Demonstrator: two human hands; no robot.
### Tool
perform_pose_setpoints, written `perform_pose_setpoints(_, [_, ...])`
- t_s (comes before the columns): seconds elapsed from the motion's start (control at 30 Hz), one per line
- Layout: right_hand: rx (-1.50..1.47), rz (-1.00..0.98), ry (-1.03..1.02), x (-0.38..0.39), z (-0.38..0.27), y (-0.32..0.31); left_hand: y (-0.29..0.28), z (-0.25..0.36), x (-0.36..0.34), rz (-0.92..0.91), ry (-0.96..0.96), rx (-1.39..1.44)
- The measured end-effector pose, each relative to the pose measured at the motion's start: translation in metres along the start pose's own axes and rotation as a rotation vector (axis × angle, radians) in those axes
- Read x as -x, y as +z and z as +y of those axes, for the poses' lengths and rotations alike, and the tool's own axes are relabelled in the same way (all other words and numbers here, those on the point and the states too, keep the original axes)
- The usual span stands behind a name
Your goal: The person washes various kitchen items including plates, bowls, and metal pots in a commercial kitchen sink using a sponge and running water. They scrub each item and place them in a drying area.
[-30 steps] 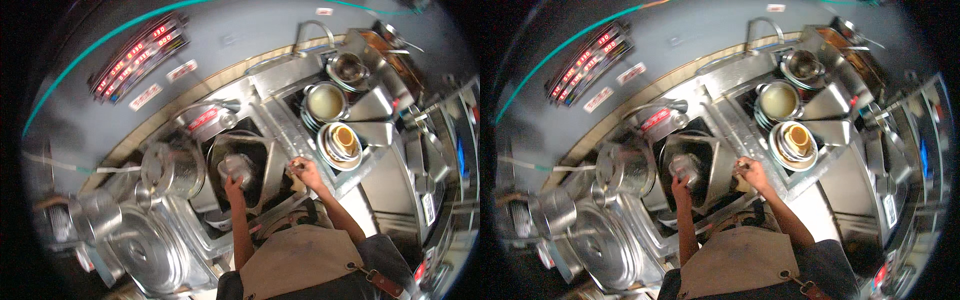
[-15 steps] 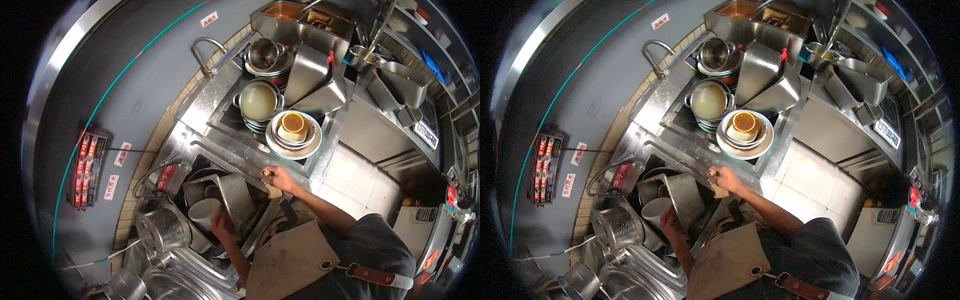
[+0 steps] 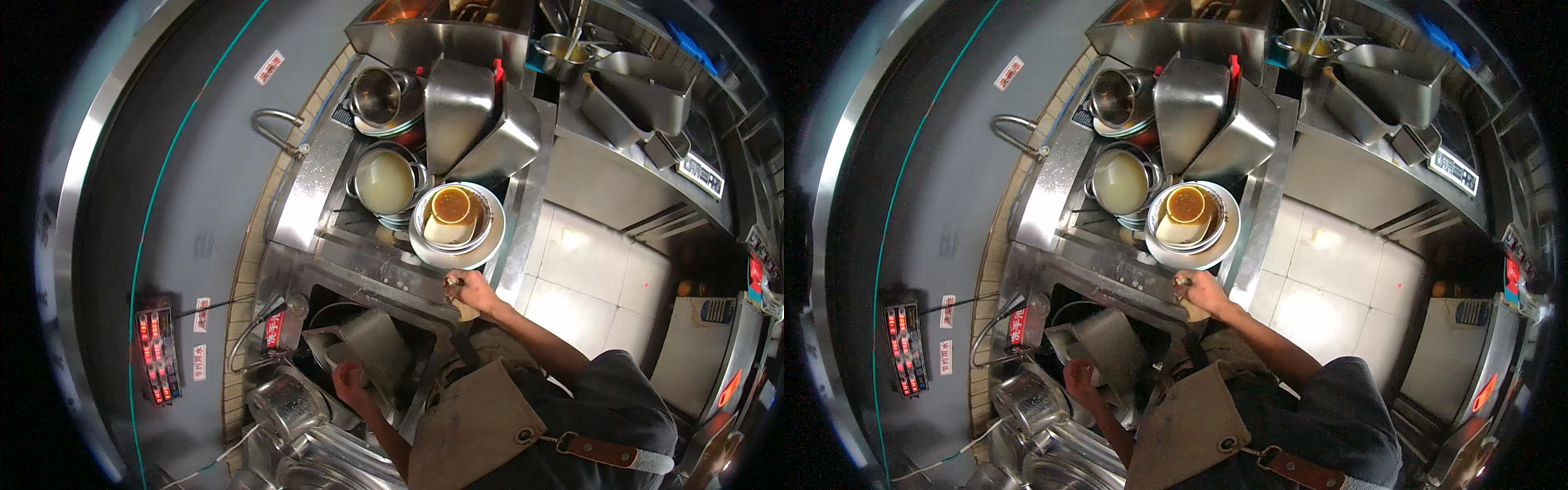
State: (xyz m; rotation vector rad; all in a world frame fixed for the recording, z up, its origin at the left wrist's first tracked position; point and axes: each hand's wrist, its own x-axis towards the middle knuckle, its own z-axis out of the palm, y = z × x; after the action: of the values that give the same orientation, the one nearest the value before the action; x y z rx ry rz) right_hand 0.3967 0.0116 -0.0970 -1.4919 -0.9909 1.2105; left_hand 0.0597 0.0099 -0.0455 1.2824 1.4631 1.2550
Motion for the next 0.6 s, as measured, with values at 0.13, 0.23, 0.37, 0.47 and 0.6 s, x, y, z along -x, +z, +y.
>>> perform_pose_setpoints(0.13, [-0.013,0.034,-0.052,-0.004,0.009,-0.018,0.055,0.043,-0.019,-0.16,-0.176,0.071])
perform_pose_setpoints(0.23, [-0.022,0.013,-0.028,-0.005,0.014,-0.024,0.097,0.058,-0.029,-0.394,-0.206,-0.02])
perform_pose_setpoints(0.37, [-0.03,0.052,-0.047,-0.01,0.019,-0.044,0.167,0.07,-0.046,-0.649,-0.192,-0.051])
perform_pose_setpoints(0.47, [-0.042,0.1,-0.018,-0.015,0.025,-0.06,0.227,0.081,-0.064,-0.665,-0.643,-0.022])
perform_pose_setpoints(0.6, [-0.035,0.144,-0.02,-0.017,0.026,-0.08,0.268,0.055,-0.078,-0.722,-0.68,-0.243])
